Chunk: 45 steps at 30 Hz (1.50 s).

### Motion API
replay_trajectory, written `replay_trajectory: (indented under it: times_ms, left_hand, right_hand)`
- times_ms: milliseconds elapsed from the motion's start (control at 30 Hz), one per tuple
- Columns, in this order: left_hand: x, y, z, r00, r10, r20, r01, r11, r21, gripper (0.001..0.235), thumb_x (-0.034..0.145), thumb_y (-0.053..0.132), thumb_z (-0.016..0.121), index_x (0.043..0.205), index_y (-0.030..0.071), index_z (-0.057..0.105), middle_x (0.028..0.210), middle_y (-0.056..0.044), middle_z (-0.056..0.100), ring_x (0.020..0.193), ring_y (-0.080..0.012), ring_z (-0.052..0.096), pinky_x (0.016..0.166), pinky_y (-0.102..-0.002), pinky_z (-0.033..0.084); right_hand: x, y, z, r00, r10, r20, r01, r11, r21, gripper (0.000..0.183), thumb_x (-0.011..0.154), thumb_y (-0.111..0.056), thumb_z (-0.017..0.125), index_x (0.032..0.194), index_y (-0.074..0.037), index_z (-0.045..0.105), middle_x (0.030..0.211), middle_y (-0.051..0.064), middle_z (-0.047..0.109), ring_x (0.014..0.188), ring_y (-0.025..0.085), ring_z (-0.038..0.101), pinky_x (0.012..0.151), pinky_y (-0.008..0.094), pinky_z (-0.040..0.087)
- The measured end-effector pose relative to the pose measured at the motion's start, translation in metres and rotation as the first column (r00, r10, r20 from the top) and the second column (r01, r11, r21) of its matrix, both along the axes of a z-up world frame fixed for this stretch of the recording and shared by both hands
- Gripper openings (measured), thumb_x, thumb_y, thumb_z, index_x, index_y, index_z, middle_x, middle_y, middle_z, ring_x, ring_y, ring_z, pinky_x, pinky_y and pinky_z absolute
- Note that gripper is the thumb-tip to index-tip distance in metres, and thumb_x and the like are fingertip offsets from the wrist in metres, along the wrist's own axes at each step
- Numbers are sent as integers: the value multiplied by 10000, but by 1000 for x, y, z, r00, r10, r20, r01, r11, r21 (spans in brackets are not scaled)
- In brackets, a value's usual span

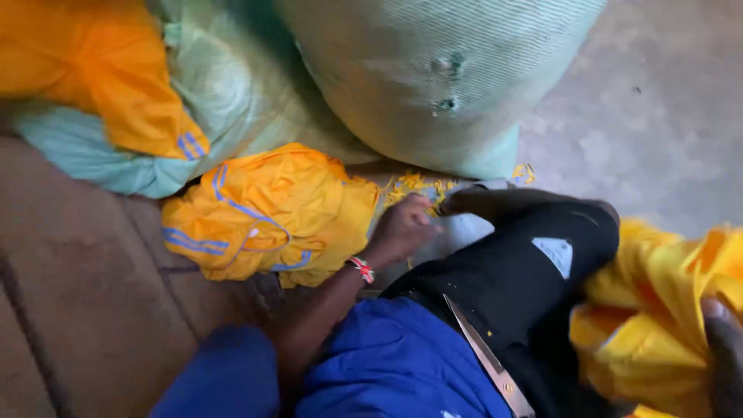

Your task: Cutting and trimming yellow fabric pieces using large scissors

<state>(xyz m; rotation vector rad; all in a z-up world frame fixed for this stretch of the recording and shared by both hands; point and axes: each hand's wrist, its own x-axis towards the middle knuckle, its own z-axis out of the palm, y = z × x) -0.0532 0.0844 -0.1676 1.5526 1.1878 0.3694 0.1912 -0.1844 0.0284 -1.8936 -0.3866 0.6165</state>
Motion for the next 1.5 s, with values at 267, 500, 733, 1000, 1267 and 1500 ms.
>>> replay_trajectory:
  times_ms: [267, 500, 733, 1000, 1267, 1500]
  left_hand:
    - [49, -36, 70, 873, -479, 92, 262, 619, 740, 1239, 675, 609, 822, 1646, 212, 163, 1700, -68, 288, 1595, -447, 362, 1274, -556, 333]
    - [-91, 33, 90, 961, 43, -275, 172, 686, 707, 928, 726, 523, 772, 1448, 144, 329, 1395, -132, 447, 1269, -455, 500, 1001, -562, 422]
    - [-256, 92, 116, 659, 464, -592, 108, 720, 686, 635, 776, 437, 723, 1248, 77, 496, 1090, -196, 606, 944, -462, 636, 727, -568, 510]
    - [-282, 126, 6, 526, 448, -723, -115, 879, 462, 659, 849, 674, 698, 1075, 55, 654, 995, -265, 722, 936, -511, 689, 742, -622, 539]
    - [-289, 140, -61, 580, 137, -803, -199, 980, 24, 1247, 652, 714, 714, 1642, 143, 213, 1700, -98, 221, 1572, -412, 112, 1214, -625, 203]
    - [-250, 124, -56, 322, 372, -870, 314, 826, 469, 683, 776, 657, 628, 1115, 71, 723, 1170, -234, 662, 1071, -481, 586, 802, -628, 430]
  right_hand:
    - [-126, 77, 38, 903, 320, 288, -326, 945, -30, 246, 1045, -158, 668, 862, -39, 554, 815, -14, 419, 795, 107, 397, 719, 224, 344]
    - [-47, 65, 3, 886, 446, 127, -463, 861, 212, 480, 1094, -116, 504, 1553, 23, 478, 1209, 189, 614, 688, 199, 518, 679, 229, 457]
    - [47, 42, -88, 826, 487, 286, -354, 841, -409, 489, 985, -150, 757, 1434, 22, 668, 1163, 265, 697, 960, 382, 688, 792, 426, 511]
    - [96, 16, -144, 536, 793, 289, -241, 473, -848, 753, 600, -556, 829, 1317, -345, 733, 1407, -47, 707, 1433, 179, 570, 1157, 377, 440]
    - [136, -111, -202, 604, 717, 348, -290, 604, -742, 714, 659, -418, 849, 1329, -187, 762, 1396, 90, 727, 1334, 238, 646, 1167, 380, 456]
    - [-2, -184, -129, 982, -99, 163, 142, 951, -276, 415, 976, -47, 722, 1379, 30, 653, 1117, 235, 689, 967, 250, 640, 882, 344, 512]
